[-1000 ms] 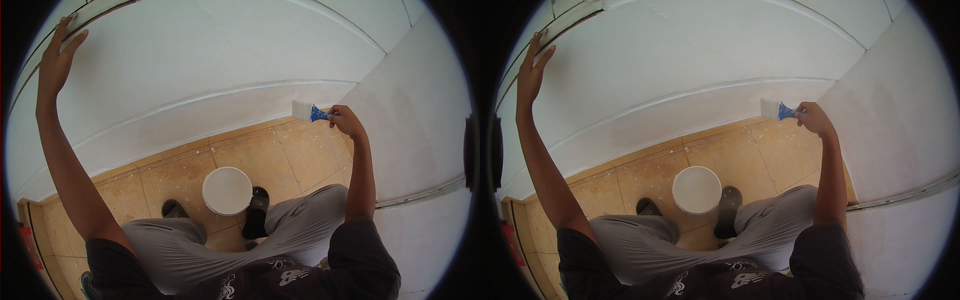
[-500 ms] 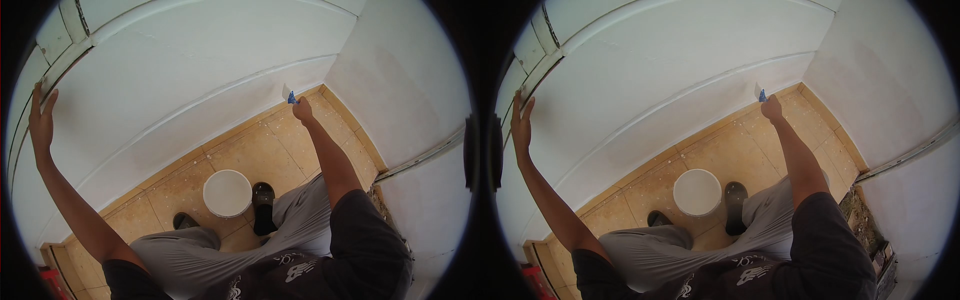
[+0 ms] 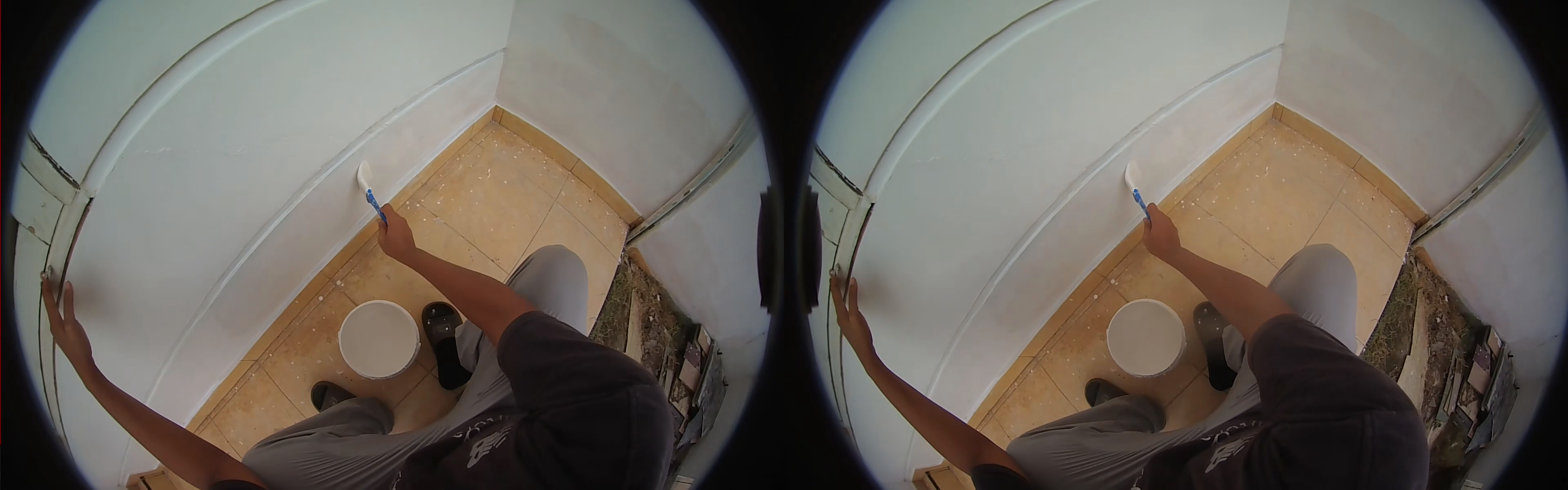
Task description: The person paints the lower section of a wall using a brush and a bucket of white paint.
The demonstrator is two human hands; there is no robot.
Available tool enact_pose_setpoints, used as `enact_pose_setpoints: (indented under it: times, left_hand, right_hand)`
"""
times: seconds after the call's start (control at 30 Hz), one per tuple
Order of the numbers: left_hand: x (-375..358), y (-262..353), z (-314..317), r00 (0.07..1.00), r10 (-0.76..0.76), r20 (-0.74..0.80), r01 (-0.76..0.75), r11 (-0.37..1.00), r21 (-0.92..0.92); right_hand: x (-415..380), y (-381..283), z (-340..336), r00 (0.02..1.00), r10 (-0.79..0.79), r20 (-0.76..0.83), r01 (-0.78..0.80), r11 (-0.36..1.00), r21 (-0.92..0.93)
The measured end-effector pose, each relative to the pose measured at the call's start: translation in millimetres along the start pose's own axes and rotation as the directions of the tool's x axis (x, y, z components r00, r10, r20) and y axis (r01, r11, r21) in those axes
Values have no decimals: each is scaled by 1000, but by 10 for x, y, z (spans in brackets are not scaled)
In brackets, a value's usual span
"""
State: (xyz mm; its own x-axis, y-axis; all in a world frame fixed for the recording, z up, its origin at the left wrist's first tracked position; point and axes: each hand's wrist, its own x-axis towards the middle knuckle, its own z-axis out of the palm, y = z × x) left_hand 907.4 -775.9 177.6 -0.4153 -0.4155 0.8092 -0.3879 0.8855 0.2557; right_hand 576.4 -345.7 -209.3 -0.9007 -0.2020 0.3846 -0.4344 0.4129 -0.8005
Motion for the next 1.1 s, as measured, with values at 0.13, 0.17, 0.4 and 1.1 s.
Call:
enact_pose_setpoints:
  times: [0.13, 0.17, 0.4, 1.1]
  left_hand:
    - [47, -41, -26, 1000, -3, 11, 3, 1000, -25]
    - [58, -75, -29, 1000, 6, 13, -5, 1000, -29]
    - [48, -173, -25, 999, -21, 29, 21, 999, -31]
    - [-70, 701, -167, 992, -88, 91, 84, 995, 44]
  right_hand:
    - [-562, -256, 130, 955, -260, 140, 231, 953, 197]
    - [-574, -314, 106, 940, -261, 221, 211, 951, 227]
    - [489, 218, -472, 958, -88, 272, 75, 996, 57]
    - [756, -534, -2130, 661, 267, 701, -356, 934, -21]
